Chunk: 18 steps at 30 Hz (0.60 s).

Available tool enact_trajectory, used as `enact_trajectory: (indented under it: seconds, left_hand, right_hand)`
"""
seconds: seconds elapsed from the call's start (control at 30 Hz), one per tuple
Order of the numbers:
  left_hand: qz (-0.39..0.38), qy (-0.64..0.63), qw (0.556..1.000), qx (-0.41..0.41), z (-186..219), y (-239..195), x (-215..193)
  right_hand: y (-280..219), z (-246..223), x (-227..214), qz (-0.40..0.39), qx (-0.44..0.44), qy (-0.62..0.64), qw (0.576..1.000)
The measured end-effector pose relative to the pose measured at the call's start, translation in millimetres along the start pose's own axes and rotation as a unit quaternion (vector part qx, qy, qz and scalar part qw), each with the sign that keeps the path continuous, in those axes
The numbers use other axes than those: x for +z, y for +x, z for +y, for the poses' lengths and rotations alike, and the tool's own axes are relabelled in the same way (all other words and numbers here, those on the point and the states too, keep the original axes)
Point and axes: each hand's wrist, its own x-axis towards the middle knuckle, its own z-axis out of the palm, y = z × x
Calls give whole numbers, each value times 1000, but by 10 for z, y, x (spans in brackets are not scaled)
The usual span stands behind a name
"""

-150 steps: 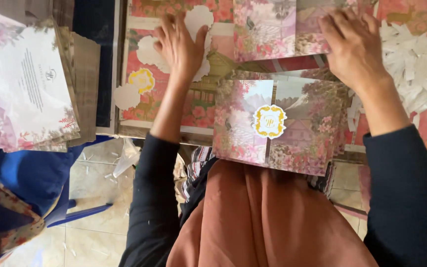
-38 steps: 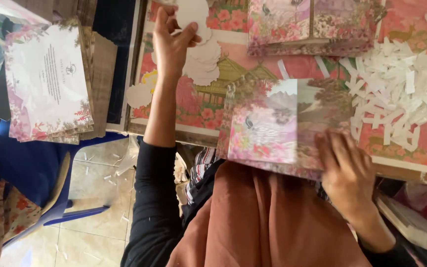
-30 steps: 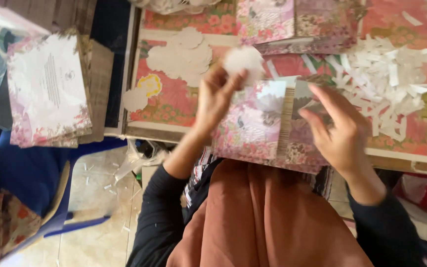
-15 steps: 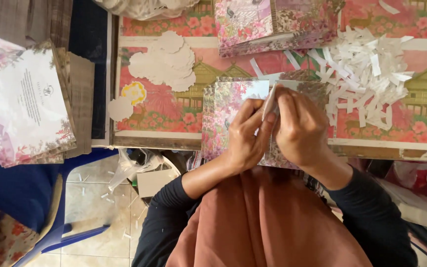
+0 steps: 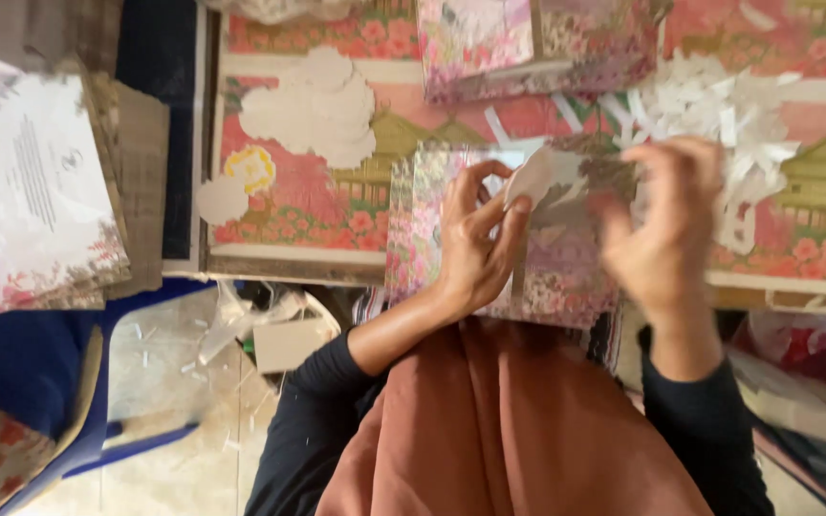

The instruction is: Assembling decorative cards by applying paper labels and stacking them

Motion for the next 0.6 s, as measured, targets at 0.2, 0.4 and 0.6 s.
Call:
enact_trajectory:
  seconds: [0.2, 0.4, 0.6]
  left_hand:
    - [-51, 28, 998, -8, 91, 11, -48]
    - [-43, 75, 995, -44, -377, -239, -163]
    - [-79, 115, 988, -70, -515, -292, -102]
  right_hand:
    - [-137, -390, 146, 62, -50, 99, 992]
    - [-424, -181, 326, -59, 180, 445, 875]
    - [-578, -115, 644, -108, 212, 383, 893]
